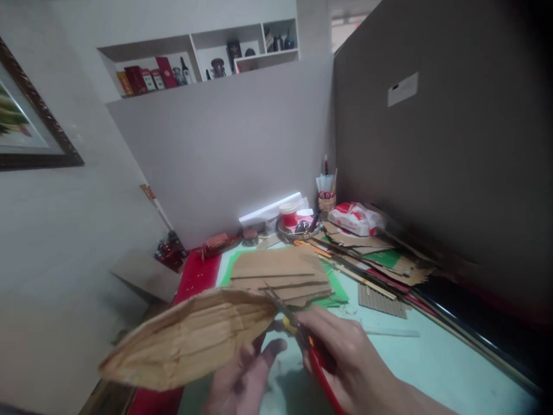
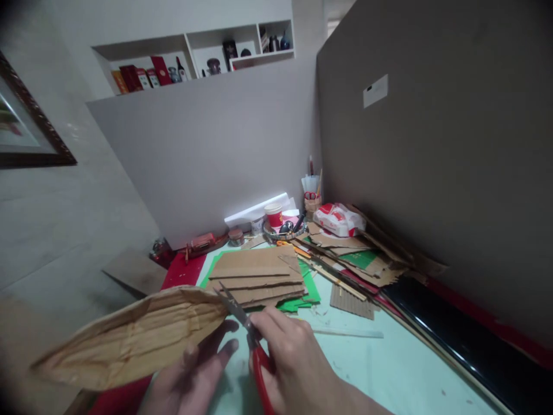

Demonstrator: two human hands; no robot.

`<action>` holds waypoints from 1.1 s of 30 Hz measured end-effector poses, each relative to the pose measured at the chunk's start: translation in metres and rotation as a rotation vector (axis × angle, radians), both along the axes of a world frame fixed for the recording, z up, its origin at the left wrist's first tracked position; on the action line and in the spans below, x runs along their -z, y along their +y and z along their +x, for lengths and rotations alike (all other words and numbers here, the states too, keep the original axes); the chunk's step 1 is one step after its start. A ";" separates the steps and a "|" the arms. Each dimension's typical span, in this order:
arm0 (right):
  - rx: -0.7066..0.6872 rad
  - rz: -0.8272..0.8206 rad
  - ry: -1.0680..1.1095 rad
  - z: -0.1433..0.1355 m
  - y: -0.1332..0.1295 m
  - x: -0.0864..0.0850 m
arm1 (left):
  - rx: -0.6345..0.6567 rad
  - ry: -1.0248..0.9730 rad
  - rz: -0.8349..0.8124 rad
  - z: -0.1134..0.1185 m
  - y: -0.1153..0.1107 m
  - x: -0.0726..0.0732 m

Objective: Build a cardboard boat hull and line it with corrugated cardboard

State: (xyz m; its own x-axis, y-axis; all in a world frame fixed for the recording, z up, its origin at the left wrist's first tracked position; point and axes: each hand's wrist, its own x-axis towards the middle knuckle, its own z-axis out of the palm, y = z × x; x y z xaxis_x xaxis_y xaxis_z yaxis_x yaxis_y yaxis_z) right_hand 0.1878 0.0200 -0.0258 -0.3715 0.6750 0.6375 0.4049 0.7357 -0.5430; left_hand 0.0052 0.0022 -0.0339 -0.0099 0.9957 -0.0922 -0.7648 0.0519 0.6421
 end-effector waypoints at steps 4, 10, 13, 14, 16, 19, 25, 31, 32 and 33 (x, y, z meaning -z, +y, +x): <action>-0.026 0.008 -0.069 -0.006 -0.006 0.005 | -0.055 -0.091 -0.031 0.003 -0.002 -0.012; 0.008 0.020 -0.105 -0.007 -0.008 0.006 | -0.162 -0.073 -0.131 0.015 -0.007 -0.028; 0.019 0.025 -0.129 -0.005 -0.006 0.008 | -0.205 -0.024 -0.173 0.020 -0.007 -0.035; 0.023 0.021 -0.136 -0.004 -0.006 0.008 | -0.207 -0.010 -0.184 0.020 -0.006 -0.036; 0.024 -0.013 -0.157 -0.002 -0.004 0.008 | -0.184 0.012 -0.203 0.018 -0.004 -0.033; 0.007 -0.102 -0.200 0.002 -0.004 0.005 | -0.149 0.021 -0.214 0.010 -0.001 -0.024; -0.020 -0.225 -0.194 0.008 -0.007 -0.004 | -0.149 0.012 -0.244 0.001 0.000 -0.011; -0.057 -0.317 -0.172 0.009 -0.009 -0.008 | -0.039 -0.001 -0.219 0.000 -0.003 -0.009; -0.060 -0.316 -0.159 0.010 -0.010 -0.008 | -0.028 0.005 -0.221 0.000 -0.004 -0.009; -0.059 -0.310 -0.148 0.010 -0.010 -0.007 | -0.009 0.012 -0.228 0.000 -0.004 -0.009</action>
State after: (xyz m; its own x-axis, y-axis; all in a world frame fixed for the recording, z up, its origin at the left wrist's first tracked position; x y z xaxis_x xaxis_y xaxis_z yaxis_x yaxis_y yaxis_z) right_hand 0.1974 0.0105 -0.0187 -0.4887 0.8028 0.3415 0.4578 0.5692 -0.6829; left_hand 0.0047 -0.0018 -0.0253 -0.0210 0.9488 -0.3151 -0.7580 0.1904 0.6238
